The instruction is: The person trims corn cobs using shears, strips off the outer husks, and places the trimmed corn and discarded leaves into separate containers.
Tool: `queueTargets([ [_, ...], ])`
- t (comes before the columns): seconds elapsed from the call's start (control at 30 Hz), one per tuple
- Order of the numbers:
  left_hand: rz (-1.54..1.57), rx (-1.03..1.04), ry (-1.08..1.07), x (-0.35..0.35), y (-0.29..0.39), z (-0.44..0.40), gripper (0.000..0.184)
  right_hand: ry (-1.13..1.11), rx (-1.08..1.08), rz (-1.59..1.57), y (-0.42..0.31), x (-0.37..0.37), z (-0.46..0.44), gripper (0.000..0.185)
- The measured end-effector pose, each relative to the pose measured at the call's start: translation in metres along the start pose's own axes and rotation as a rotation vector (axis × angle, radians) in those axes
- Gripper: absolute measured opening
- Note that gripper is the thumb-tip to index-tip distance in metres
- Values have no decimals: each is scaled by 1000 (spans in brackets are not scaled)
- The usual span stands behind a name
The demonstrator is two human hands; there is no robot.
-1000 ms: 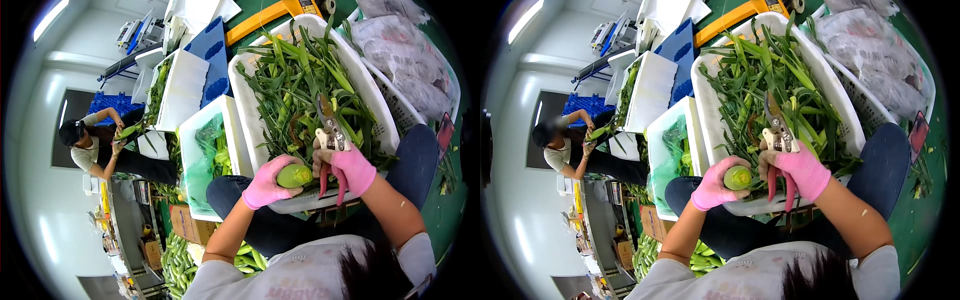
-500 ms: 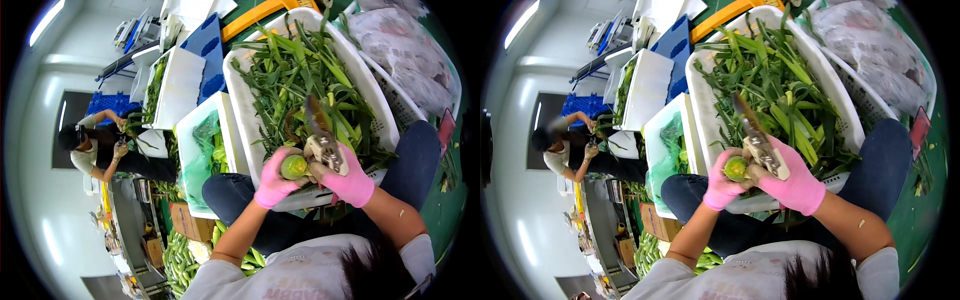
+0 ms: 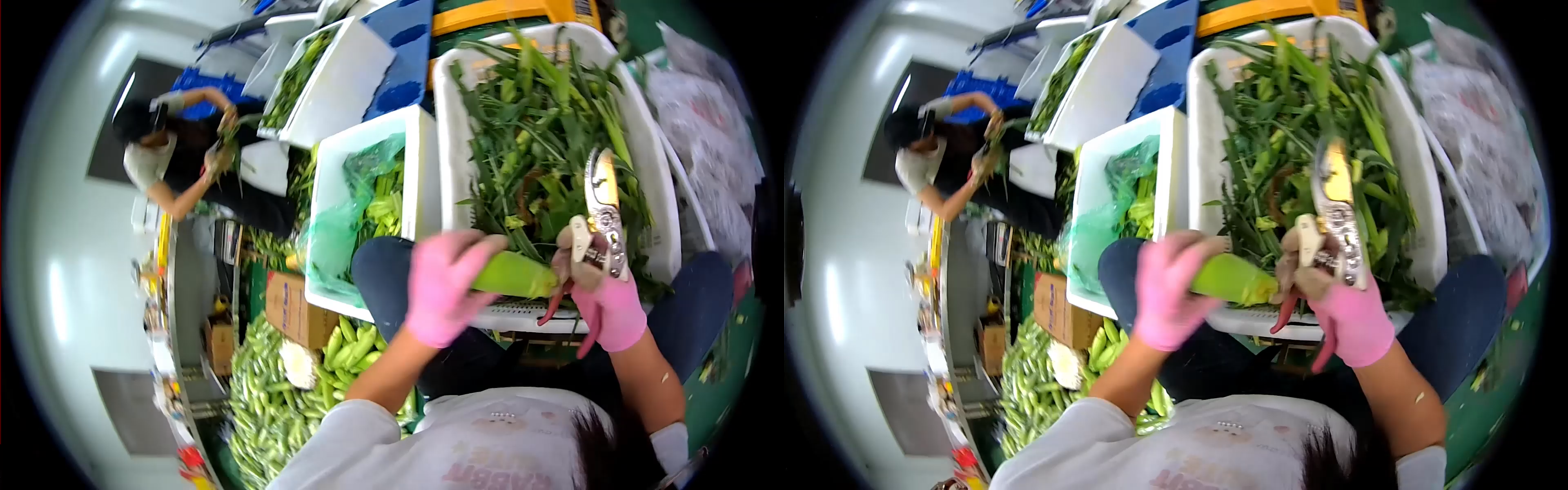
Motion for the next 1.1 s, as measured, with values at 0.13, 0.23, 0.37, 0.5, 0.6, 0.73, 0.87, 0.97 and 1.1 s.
queueTargets([
  [0.13, -120, -448, 618, -131, -98, 99, 49, 40, 41, -141, 20, -17, -21, 35],
  [0.23, 543, -1105, 794, -138, -250, 279, 38, 36, 144, -221, 35, -37, -35, 28],
  [0.37, 1386, -1805, 1313, -64, -332, 549, 34, 76, 246, -149, 55, -63, -38, 27],
  [0.5, 1220, -1349, 2241, -51, -404, 682, 31, -108, 297, 33, 59, -75, -37, 36],
  [0.6, 1115, -779, 1867, -84, -470, 562, 33, -28, 282, 40, 62, -68, -31, 42],
  [0.73, 1138, -971, 899, -55, -465, 277, 46, -62, 350, -64, 82, -29, -20, 58],
  [0.87, 391, -1351, 252, 127, -553, 232, 46, 156, 345, -141, 94, -22, 3, 64],
  [0.97, -331, -1186, -217, 145, -479, 207, 43, 241, 298, -167, 89, -28, 27, 62],
  [1.1, -635, -959, -117, 206, -484, 233, 17, 361, 221, -137, 81, -24, 37, 57],
])
Point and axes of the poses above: each hand's wrist, its own z-axis away from the middle knuckle, its own x-axis out of the palm, y = z × x, the point moved 7 cm from there along -z, towards the middle knuckle, and after that the axes turned 3 degrees about z, right-handed, at the moved point
